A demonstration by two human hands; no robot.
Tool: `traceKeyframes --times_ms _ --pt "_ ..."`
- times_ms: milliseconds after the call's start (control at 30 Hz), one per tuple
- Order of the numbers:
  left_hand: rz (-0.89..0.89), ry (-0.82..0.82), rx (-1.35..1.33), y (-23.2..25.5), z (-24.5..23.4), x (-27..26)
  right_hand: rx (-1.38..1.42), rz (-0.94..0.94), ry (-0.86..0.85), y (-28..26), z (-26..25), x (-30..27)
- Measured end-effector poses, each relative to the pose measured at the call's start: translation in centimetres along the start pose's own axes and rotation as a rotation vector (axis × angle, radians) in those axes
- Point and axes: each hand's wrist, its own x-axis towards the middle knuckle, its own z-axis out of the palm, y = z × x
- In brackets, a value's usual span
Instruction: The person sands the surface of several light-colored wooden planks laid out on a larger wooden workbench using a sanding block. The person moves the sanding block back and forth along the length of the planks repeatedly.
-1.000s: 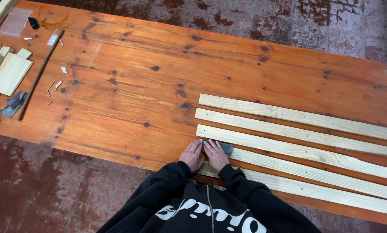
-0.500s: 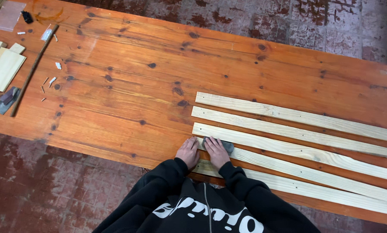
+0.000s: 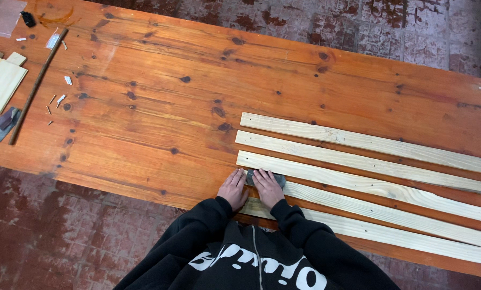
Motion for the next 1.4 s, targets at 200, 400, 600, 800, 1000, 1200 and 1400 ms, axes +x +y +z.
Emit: traceKeyframes --times_ms 200,400,600,800,1000,1200,1400 --pt "0.051 0.155 0.021 0.0 0.6 -0.7 0.06 -0.049 0.01 -0.6 0.3 -1.2" --pt "0.077 0.213 0.091 0.7 -0.3 -0.8 0.017 -0.077 0.067 0.3 -0.5 -2.4" --pt "0.139 0.215 0.046 1.7 0.9 -1.0 0.058 -0.021 0.035 -0.4 0.5 -1.6" --pt "0.142 0.198 0.018 1.6 0.7 -1.1 0.069 -0.018 0.006 -0.9 -0.9 -2.2" --pt "0.146 0.185 0.026 1.6 0.8 -1.3 0.035 0.017 -0.026 0.3 -0.7 -2.6" --pt "0.133 0.171 0.009 1.4 1.0 -1.3 0.043 0.037 -0.039 -0.2 0.6 -2.1" --pt "0.143 0.208 0.001 1.8 0.3 -1.3 0.03 -0.029 -0.038 -0.2 -1.2 -3.4"
